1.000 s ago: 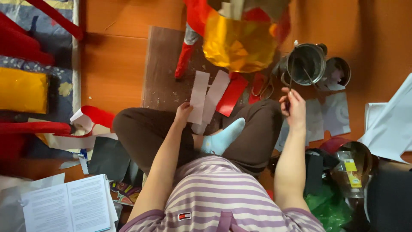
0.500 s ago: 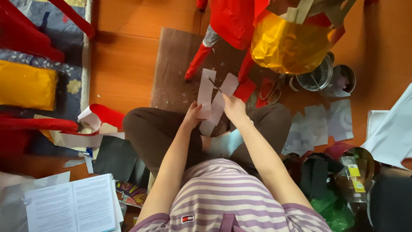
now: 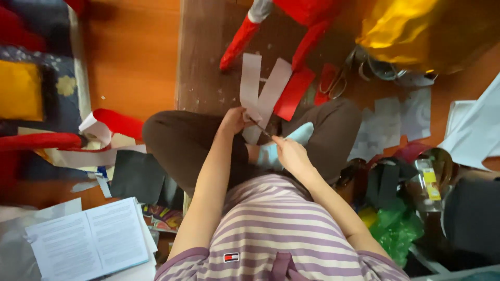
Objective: Applying red paper strips to horse-shaped frames using glue
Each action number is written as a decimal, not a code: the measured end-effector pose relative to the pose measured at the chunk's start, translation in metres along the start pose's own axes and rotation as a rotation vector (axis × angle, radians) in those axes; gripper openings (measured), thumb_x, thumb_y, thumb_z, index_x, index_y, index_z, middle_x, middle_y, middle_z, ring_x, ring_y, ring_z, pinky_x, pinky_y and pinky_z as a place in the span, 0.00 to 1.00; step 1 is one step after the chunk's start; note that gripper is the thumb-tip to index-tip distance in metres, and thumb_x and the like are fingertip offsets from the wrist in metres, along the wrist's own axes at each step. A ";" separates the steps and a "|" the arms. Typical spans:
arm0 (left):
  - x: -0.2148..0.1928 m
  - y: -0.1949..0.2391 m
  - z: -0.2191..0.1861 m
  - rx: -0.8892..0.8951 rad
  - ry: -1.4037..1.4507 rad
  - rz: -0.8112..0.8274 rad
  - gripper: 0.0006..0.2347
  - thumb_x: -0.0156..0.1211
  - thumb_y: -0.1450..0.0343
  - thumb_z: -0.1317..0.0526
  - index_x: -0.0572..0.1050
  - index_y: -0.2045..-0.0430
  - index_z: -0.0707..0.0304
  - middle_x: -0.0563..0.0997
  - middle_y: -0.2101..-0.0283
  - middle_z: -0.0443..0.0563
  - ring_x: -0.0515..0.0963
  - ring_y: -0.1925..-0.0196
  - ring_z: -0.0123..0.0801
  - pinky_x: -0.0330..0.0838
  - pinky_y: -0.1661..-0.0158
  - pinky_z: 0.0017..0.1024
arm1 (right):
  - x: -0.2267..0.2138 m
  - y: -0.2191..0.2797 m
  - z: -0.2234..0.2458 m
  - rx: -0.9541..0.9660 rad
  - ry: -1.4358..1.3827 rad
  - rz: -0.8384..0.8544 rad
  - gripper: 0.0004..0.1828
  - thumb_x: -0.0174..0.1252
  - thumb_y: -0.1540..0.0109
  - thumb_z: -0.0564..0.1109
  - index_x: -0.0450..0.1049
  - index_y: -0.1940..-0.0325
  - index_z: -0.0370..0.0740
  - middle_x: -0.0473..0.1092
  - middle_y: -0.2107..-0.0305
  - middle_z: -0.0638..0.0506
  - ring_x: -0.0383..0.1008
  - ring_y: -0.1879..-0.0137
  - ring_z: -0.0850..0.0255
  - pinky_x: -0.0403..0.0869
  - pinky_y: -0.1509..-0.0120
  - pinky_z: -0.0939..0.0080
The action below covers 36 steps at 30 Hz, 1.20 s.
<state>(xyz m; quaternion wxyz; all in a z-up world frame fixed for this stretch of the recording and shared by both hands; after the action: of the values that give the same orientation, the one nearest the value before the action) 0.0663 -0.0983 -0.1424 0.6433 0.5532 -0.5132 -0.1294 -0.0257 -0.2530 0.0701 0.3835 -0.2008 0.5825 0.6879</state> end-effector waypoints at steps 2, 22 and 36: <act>-0.055 -0.061 0.020 0.013 -0.102 -0.157 0.32 0.59 0.32 0.64 0.51 0.35 0.70 0.50 0.34 0.68 0.61 0.37 0.72 0.65 0.49 0.68 | -0.002 0.014 0.014 -0.015 -0.004 0.064 0.23 0.44 0.35 0.46 0.67 0.36 0.56 0.73 0.66 0.37 0.76 0.56 0.36 0.75 0.51 0.38; 0.025 0.045 -0.012 -0.025 -0.145 -0.086 0.25 0.49 0.30 0.67 0.51 0.39 0.76 0.56 0.41 0.69 0.65 0.41 0.70 0.70 0.57 0.71 | -0.052 -0.109 0.014 -0.002 -0.284 -0.289 0.22 0.41 0.35 0.41 0.69 0.38 0.49 0.74 0.59 0.33 0.70 0.42 0.37 0.70 0.38 0.40; 0.008 0.070 -0.028 0.583 -1.043 -0.191 0.21 0.47 0.28 0.66 0.60 0.38 0.71 0.66 0.38 0.74 0.64 0.35 0.60 0.60 0.36 0.50 | -0.068 -0.074 0.029 0.008 -0.133 -0.400 0.28 0.46 0.38 0.33 0.64 0.33 0.44 0.75 0.66 0.36 0.79 0.59 0.46 0.77 0.57 0.44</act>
<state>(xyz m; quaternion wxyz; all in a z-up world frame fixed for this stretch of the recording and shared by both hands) 0.0641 -0.0629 -0.0749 0.1143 0.6137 -0.7234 -0.2949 0.0780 -0.2430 0.0788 0.5508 -0.2650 0.5073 0.6075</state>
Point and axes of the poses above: each hand's wrist, its own y-axis away from the middle knuckle, its own x-axis out of the palm, z = x × y, the point moved 5 cm from there along -y, towards the middle knuckle
